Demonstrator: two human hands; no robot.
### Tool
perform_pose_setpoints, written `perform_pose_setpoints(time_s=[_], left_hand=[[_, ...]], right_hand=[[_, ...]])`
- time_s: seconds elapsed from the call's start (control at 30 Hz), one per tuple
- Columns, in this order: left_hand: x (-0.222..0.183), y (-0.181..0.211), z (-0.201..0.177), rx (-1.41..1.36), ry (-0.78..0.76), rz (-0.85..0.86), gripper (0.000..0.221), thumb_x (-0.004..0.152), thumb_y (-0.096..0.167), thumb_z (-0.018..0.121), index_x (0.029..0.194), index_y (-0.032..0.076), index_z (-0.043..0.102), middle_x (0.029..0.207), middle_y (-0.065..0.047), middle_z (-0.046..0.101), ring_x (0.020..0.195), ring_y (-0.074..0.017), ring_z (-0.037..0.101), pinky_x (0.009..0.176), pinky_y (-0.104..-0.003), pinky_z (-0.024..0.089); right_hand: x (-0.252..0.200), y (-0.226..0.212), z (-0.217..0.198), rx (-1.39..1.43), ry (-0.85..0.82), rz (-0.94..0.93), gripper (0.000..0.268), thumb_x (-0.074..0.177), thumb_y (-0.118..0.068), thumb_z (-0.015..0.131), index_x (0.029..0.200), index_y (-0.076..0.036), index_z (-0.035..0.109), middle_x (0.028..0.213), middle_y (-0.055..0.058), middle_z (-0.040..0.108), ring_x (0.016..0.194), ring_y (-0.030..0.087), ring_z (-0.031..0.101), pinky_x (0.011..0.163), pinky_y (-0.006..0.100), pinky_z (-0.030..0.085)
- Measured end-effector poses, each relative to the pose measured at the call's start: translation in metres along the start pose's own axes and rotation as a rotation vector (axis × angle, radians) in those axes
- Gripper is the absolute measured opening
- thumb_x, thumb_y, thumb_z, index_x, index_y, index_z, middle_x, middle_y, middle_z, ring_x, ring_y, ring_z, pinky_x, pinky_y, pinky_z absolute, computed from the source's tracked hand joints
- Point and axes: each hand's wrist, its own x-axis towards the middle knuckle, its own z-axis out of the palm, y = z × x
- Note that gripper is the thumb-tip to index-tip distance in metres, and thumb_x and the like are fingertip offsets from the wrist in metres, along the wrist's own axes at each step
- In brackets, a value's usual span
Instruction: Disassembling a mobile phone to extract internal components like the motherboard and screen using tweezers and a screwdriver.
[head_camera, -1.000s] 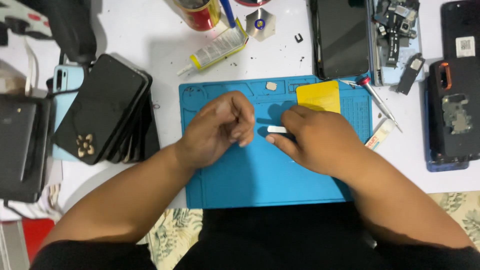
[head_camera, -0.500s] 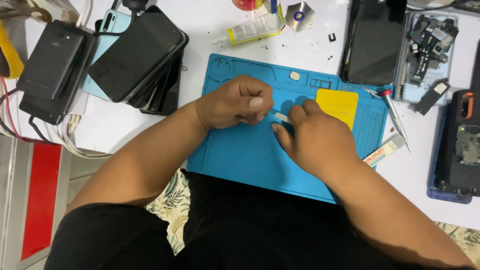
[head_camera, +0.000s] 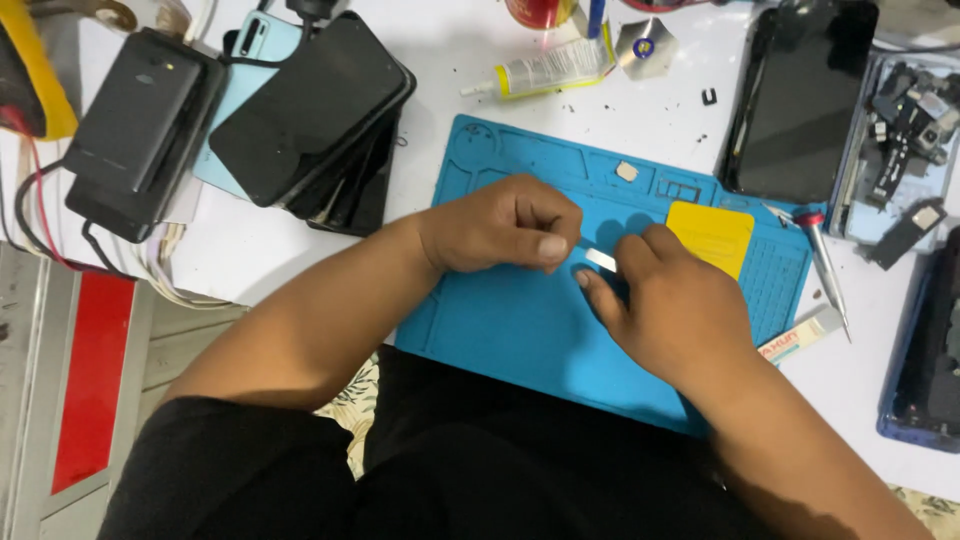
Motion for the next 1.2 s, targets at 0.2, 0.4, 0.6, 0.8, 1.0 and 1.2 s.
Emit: perform_pose_setpoints(time_s=[0.2, 0.4, 0.6, 0.8, 1.0, 1.2], left_hand=[[-0.011, -0.008, 0.002, 0.067, 0.131, 0.038, 0.039, 0.101, 0.047, 0.060, 0.079, 0.015, 0.058, 0.073, 0.005, 0.052, 0.068, -0.0046, 0.044, 0.066, -0.024, 0.036], [-0.012, 0.001, 0.011, 0.159, 0.022, 0.013, 0.036, 0.102, 0.048, 0.058, 0.075, 0.024, 0.050, 0.066, 0.007, 0.033, 0.060, -0.0071, 0.025, 0.060, -0.028, 0.030], [-0.005, -0.002, 0.000, 0.224, -0.055, -0.050, 0.035, 0.100, 0.042, 0.063, 0.075, 0.020, 0.053, 0.066, 0.007, 0.040, 0.061, -0.0052, 0.032, 0.060, -0.026, 0.030], [-0.004, 0.004, 0.010, 0.217, -0.062, -0.079, 0.038, 0.094, 0.034, 0.071, 0.069, 0.017, 0.049, 0.063, 0.007, 0.038, 0.059, -0.0055, 0.032, 0.057, -0.023, 0.028], [-0.002, 0.011, 0.015, 0.363, -0.108, -0.073, 0.041, 0.096, 0.036, 0.070, 0.066, 0.019, 0.047, 0.057, 0.007, 0.039, 0.053, -0.0059, 0.034, 0.054, -0.024, 0.031], [-0.004, 0.019, 0.022, 0.505, -0.118, -0.111, 0.043, 0.095, 0.031, 0.074, 0.063, 0.019, 0.047, 0.055, 0.008, 0.037, 0.053, -0.0045, 0.033, 0.054, -0.024, 0.030]], right_hand=[[0.000, -0.004, 0.001, -0.010, 0.027, -0.015, 0.043, 0.099, -0.056, 0.060, 0.094, -0.013, 0.059, 0.101, 0.013, 0.060, 0.078, 0.046, 0.065, 0.050, 0.059, 0.049], [-0.003, -0.005, 0.002, 0.022, -0.009, 0.015, 0.045, 0.099, -0.056, 0.062, 0.095, -0.011, 0.058, 0.094, 0.011, 0.056, 0.065, 0.043, 0.061, 0.043, 0.056, 0.046], [-0.005, -0.006, -0.006, 0.068, -0.035, 0.005, 0.045, 0.100, -0.052, 0.064, 0.097, -0.008, 0.057, 0.098, 0.014, 0.057, 0.069, 0.046, 0.062, 0.045, 0.058, 0.047], [-0.003, -0.003, -0.008, 0.085, -0.070, 0.011, 0.044, 0.101, -0.053, 0.062, 0.098, -0.009, 0.057, 0.096, 0.012, 0.056, 0.070, 0.045, 0.062, 0.046, 0.058, 0.046], [0.000, -0.004, -0.010, 0.069, -0.087, 0.026, 0.044, 0.101, -0.055, 0.060, 0.101, -0.011, 0.059, 0.097, 0.012, 0.060, 0.076, 0.046, 0.064, 0.049, 0.059, 0.048], [0.001, 0.000, -0.011, 0.063, -0.077, 0.006, 0.045, 0.101, -0.055, 0.058, 0.103, -0.011, 0.059, 0.098, 0.011, 0.063, 0.079, 0.046, 0.064, 0.052, 0.057, 0.049]])
